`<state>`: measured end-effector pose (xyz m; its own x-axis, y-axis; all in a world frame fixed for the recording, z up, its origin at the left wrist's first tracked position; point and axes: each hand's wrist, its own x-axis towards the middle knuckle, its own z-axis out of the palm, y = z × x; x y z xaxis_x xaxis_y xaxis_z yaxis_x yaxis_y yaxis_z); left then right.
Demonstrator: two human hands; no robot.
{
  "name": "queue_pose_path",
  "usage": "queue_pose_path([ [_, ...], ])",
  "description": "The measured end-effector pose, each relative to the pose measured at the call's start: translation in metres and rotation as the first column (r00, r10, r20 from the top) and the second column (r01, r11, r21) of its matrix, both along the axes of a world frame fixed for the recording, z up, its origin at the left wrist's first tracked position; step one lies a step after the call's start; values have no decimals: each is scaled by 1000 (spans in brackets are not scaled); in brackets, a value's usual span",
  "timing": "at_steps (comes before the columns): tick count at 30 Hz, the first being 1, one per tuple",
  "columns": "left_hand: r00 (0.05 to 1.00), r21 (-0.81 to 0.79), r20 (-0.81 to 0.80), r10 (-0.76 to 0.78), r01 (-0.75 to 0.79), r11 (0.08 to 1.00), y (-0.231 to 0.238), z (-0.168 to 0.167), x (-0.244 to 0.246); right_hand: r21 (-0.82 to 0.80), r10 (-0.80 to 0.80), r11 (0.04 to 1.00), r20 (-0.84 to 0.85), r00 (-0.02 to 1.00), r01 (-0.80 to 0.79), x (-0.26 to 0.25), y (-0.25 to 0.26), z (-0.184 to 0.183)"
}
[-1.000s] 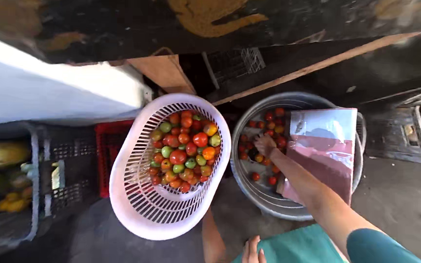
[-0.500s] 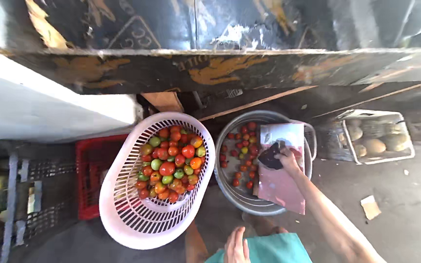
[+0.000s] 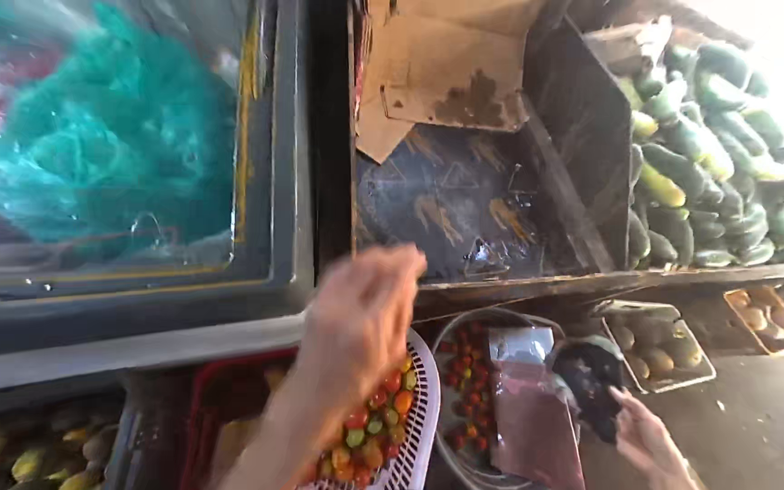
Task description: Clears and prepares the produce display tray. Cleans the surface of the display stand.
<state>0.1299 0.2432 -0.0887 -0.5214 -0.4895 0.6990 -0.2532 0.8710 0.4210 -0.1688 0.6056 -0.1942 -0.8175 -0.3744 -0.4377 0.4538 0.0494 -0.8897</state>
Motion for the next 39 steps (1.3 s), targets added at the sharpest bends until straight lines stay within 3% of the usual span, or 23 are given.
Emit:
queue_pose_path([
  [4, 984, -16, 136, 116, -115, 993, -131, 83, -53, 94, -6, 995, -366, 931, 43, 3, -87, 100],
  [7, 974, 44, 186, 132, -142, 989, -200, 89, -106, 210, 114, 978, -583, 804, 14, -19, -178, 152],
  [9, 962, 95, 218, 164, -188, 978, -226, 77, -127, 311, 241, 950, -704, 668, -15, -51, -239, 163],
  [11, 951, 146, 235, 199, -238, 960, -239, 64, -136, 462, 403, 887, -801, 442, 27, -97, -297, 161],
  [13, 934, 110, 246, 260, -293, 950, -243, 60, -140, 635, 602, 762, -767, 222, 129, -142, -353, 147],
  [14, 931, 49, 215, 293, -310, 949, -243, 58, -141, 723, 704, 671, -691, 166, 165, -160, -376, 133],
  [16, 932, -58, 136, 336, -331, 942, -244, 54, -138, 864, 846, 472, -499, 187, 174, -177, -411, 94],
  [17, 929, -85, 109, 353, -345, 935, -246, 56, -133, 886, 862, 438, -461, 210, 148, -172, -426, 81],
  [19, 901, -131, 47, 431, -422, 897, -250, 59, -126, 803, 788, 594, -591, 172, 40, -156, -448, 81],
  [21, 855, -207, -28, 518, -512, 834, -251, 55, -129, 686, 687, 720, -686, 241, -102, -157, -471, 107],
  [24, 819, -248, -78, 568, -568, 785, -249, 54, -133, 545, 532, 838, -818, 221, 0, -203, -515, 136],
  [26, 825, -248, -73, 561, -560, 791, -249, 56, -133, 552, 530, 828, -828, 181, 99, -244, -549, 134],
  [29, 827, -261, -85, 556, -557, 788, -252, 56, -133, 761, 666, 646, -595, 450, 49, -260, -601, 109],
  [31, 830, -280, -83, 552, -551, 786, -253, 57, -132, 792, 670, 610, -533, 516, 26, -208, -632, 105],
  [32, 832, -289, -76, 550, -546, 786, -253, 56, -130, 774, 688, 634, -557, 465, -10, -174, -641, 103],
  [34, 834, -299, -73, 547, -542, 785, -252, 56, -131, 679, 742, 670, -620, 255, -299, -113, -649, 101],
  [36, 834, -306, -81, 547, -543, 782, -252, 57, -131, 580, 748, 565, -660, 70, -587, -84, -650, 101],
  [37, 832, -304, -81, 549, -545, 781, -251, 57, -131, 532, 722, 571, -687, 76, -625, -84, -644, 105],
  [39, 831, -289, -76, 551, -547, 786, -250, 56, -131, 497, 646, 719, -735, 205, -486, -121, -625, 110],
])
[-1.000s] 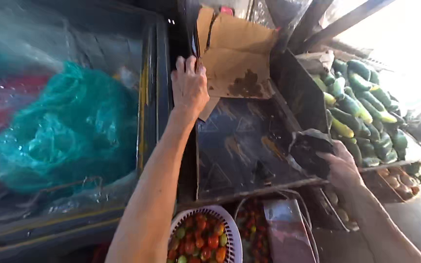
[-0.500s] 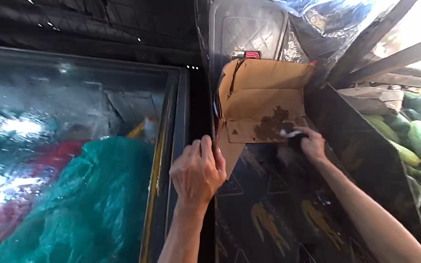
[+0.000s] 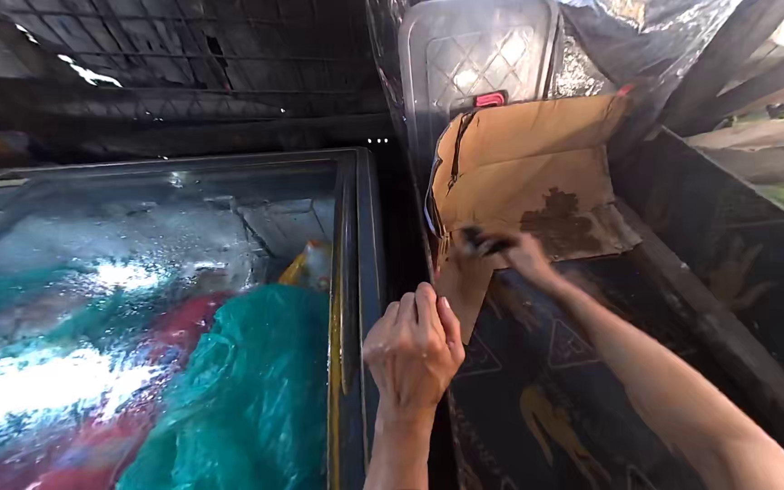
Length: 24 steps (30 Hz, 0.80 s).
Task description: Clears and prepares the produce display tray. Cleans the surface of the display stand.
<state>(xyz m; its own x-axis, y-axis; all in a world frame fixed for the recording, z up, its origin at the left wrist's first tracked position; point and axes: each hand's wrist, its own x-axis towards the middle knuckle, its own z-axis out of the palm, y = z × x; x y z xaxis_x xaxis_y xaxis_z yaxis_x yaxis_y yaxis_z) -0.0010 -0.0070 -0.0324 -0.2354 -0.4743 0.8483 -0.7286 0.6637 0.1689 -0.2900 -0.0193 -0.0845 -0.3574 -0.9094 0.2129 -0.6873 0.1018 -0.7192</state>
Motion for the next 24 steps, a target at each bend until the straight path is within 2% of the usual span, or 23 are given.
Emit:
queue_pose_path([
  [1, 1000, 11, -6, -1, 1, 1000, 0, 0, -1, 2, -168, 986, -11, 986, 168, -32, 7, 0],
  [3, 1000, 27, -17, -7, 8, 1000, 0, -1, -2, 92, -459, 886, 34, 888, 454, -86, 15, -6],
  [5, 1000, 32, -22, -23, 23, 999, -1, 0, -2, 224, -570, 801, -1, 822, 556, -104, 7, -14],
  [7, 999, 32, -11, -38, 38, 999, 0, 1, 0, 267, -548, 787, -111, 829, 556, -65, -16, -14],
  [9, 999, 27, -6, -44, 45, 999, -1, 1, 0, 208, -395, 881, -176, 902, 426, -15, -43, -23],
  [11, 998, 32, -5, -62, 62, 998, -2, 0, 0, 190, -145, 966, -169, 975, 177, 32, -58, -30],
  [12, 996, 41, 1, -92, 92, 995, -2, 0, 0, 198, -6, 979, -171, 985, 40, 51, -54, -34],
  [15, 970, 106, 72, -232, 224, 969, -6, -4, 3, 196, 354, 925, -130, 926, -326, 77, 6, -35],
  [17, 952, 189, 127, -279, 253, 949, -6, -4, 4, 185, 554, 824, -68, 830, -535, 74, 61, -26],
  [18, 946, 221, 154, -286, 250, 943, -6, -5, 4, 191, 602, 785, -13, 798, -589, 65, 82, -16],
  [19, 944, 234, 167, -284, 242, 942, -6, -5, 3, 182, 586, 792, 38, 809, -583, 49, 97, -5],
  [20, 945, 233, 171, -279, 236, 943, -6, -6, 3, 156, 495, 853, 63, 867, -498, 27, 107, 4],
  [22, 947, 223, 173, -269, 228, 948, -6, -7, 3, 56, 145, 987, 37, 989, -147, -32, 108, 3],
  [23, 948, 222, 173, -268, 228, 948, -6, -7, 3, 17, -72, 997, 28, 997, 72, -62, 101, -4],
  [24, 947, 222, 173, -269, 229, 948, -6, -7, 3, 6, -264, 965, 18, 964, 263, -88, 90, -14],
])
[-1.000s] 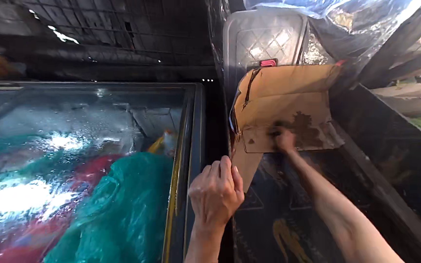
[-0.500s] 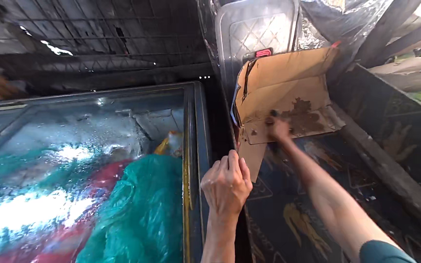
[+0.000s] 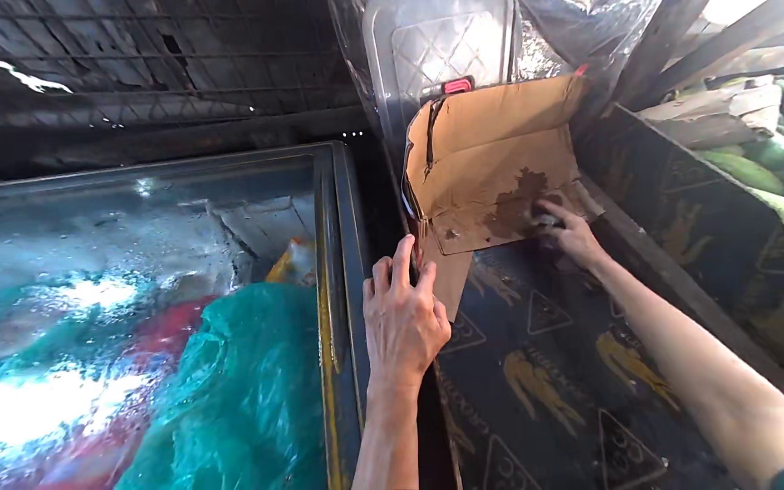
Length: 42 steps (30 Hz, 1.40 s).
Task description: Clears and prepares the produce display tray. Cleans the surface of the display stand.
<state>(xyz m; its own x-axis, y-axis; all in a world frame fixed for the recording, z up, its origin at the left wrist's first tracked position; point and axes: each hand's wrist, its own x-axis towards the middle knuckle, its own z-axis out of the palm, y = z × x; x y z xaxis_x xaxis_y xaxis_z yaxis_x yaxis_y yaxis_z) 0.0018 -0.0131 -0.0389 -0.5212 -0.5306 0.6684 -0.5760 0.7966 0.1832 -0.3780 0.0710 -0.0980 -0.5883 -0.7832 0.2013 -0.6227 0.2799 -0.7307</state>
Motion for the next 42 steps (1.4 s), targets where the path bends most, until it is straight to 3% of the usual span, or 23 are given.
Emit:
queue_pose_path([
  [2, 1000, -1, 1, -1, 1, 1000, 0, -1, -1, 38, -238, 970, -34, 971, 239, -24, -23, -22],
  [4, 1000, -6, 9, -1, 2, 1000, -1, -1, 0, 81, -217, 970, -134, 967, 229, 1, -43, -37],
  [7, 1000, 18, 16, -14, 14, 1000, -2, -2, 1, -1, 231, 972, -154, 961, -234, 76, -46, -46],
  [10, 999, 54, 24, -30, 29, 998, -1, -4, 2, 36, 650, 760, -33, 759, -649, 129, 3, -46],
  [12, 999, 56, 16, -29, 28, 998, -2, -4, 2, 77, 719, 681, 117, 685, -729, 133, 42, -20],
  [14, 1000, 56, 11, -26, 26, 998, -2, -4, 2, 43, 558, 821, 155, 815, -570, 102, 68, 3],
  [16, 1000, 62, 17, -26, 25, 998, -2, -4, 3, -9, 198, 980, 98, 975, -198, 42, 80, -1],
  [18, 999, 69, 17, -35, 34, 997, -3, -3, 4, 49, -174, 984, 7, 985, 173, -13, 80, -18],
  [19, 999, 73, 12, -40, 39, 997, -2, -3, 3, 94, -277, 955, -46, 960, 280, -19, 79, -27],
  [21, 999, 72, 9, -41, 40, 997, -2, -2, 4, 151, -251, 950, -157, 955, 275, 13, 71, -38],
  [23, 999, 66, 17, -39, 37, 997, -2, -2, 4, 137, 28, 991, -129, 991, -11, 68, 67, -39],
  [25, 1000, 64, 15, -26, 25, 998, 0, -3, 3, 43, 349, 933, 130, 928, -357, 99, 57, -22],
  [26, 1000, 76, 11, -21, 20, 997, 2, -3, 3, -39, 404, 912, 249, 880, -408, 99, 44, -13],
  [27, 1000, 87, 9, -17, 17, 996, 2, -3, 4, -104, 361, 932, 329, 873, -346, 88, 26, -6],
  [29, 1000, 103, 0, -19, 19, 995, 3, -2, 4, -196, 102, 980, 411, 906, -21, 38, -21, 3],
  [32, 1000, 76, -3, -7, 7, 997, 2, -2, 3, -291, -293, 867, 362, 885, 406, -50, -82, 11],
  [35, 1000, 38, 7, 11, -12, 999, 1, -1, 2, -243, -453, 823, 262, 852, 513, -74, -113, 9],
  [38, 1000, 29, 16, 12, -12, 1000, 1, -1, 2, -62, -331, 940, 86, 940, 336, -31, -133, -3],
  [40, 1000, 30, 14, 5, -6, 1000, 2, -1, 3, 36, -29, 999, -31, 999, 30, 9, -131, -8],
  [42, 1000, 34, 13, 2, -2, 999, 2, -1, 3, 75, 373, 925, -12, 928, -371, 44, -116, -9],
])
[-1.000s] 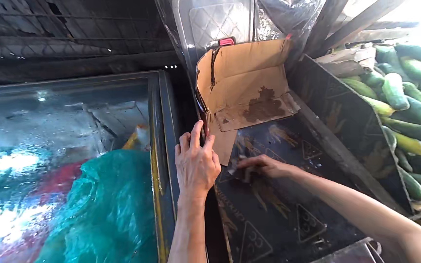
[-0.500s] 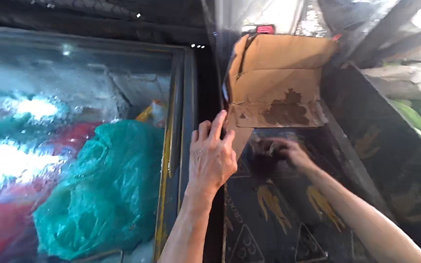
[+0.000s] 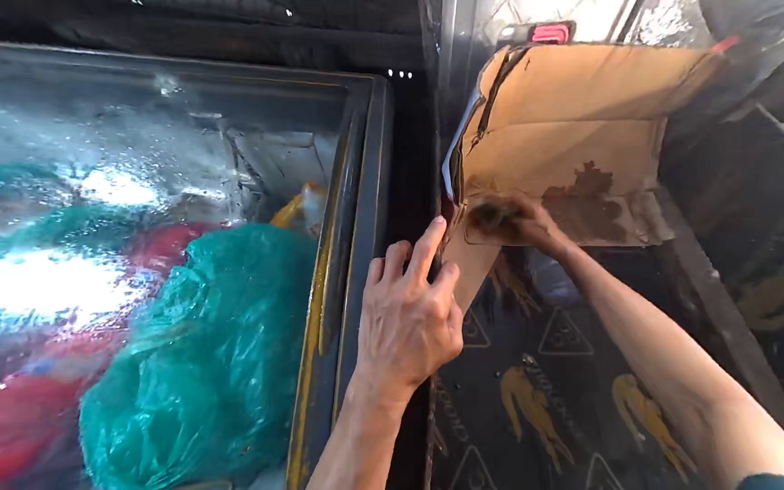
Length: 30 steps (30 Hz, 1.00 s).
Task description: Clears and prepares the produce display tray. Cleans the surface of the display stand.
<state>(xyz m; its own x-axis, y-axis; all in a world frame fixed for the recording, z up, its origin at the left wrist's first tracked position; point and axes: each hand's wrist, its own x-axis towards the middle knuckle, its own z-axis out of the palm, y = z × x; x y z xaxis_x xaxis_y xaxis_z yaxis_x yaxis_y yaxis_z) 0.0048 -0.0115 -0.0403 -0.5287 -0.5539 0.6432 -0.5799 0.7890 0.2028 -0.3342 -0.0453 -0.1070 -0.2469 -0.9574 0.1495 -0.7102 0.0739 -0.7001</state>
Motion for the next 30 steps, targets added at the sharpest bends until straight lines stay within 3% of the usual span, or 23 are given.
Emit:
queue_pose_path([
  [2, 1000, 7, 0, -1, 1, 1000, 0, -2, 0, -34, 144, 989, 141, 979, -141, 20, 20, 9],
  [4, 1000, 16, 12, -11, 10, 1000, 0, -3, 1, -136, -12, 990, 222, 975, 43, 14, 29, 10],
  [6, 999, 30, 29, -21, 20, 999, -1, -3, 2, -110, -234, 961, 168, 957, 255, 0, 25, -2],
  [8, 999, 43, 32, -32, 30, 999, -1, -3, 1, -59, -251, 967, -8, 968, 250, 9, 27, -21],
  [11, 998, 60, 51, -43, 40, 997, -3, -1, 2, -169, 90, 979, -135, 987, -112, 70, 57, -49],
  [14, 995, 94, 87, -57, 49, 994, -4, 0, 3, -77, 450, 891, 13, 893, -448, 117, 126, -51],
  [16, 993, 105, 95, -67, 57, 993, -4, 0, 4, 63, 530, 838, 148, 835, -543, 128, 164, -23],
  [18, 992, 116, 95, -78, 67, 991, -6, 1, 5, 207, 410, 861, 258, 875, -464, 125, 168, 17],
  [19, 992, 124, 95, -86, 74, 989, -6, 2, 5, 197, 332, 900, 269, 904, -389, 118, 157, 25],
  [23, 991, 148, 77, -106, 94, 985, -5, 5, 5, -40, 91, 996, 238, 967, -83, 91, 58, 16],
  [25, 992, 150, 79, -97, 84, 985, -5, 5, 6, 15, -7, 1000, 146, 989, 5, 103, 20, -5],
  [27, 992, 168, 89, -93, 77, 983, -4, 7, 7, 138, -55, 989, -30, 998, 59, 137, 24, -18],
  [30, 994, 154, 71, -83, 71, 985, -4, 5, 6, 112, -59, 992, -58, 997, 65, 200, 100, -30],
])
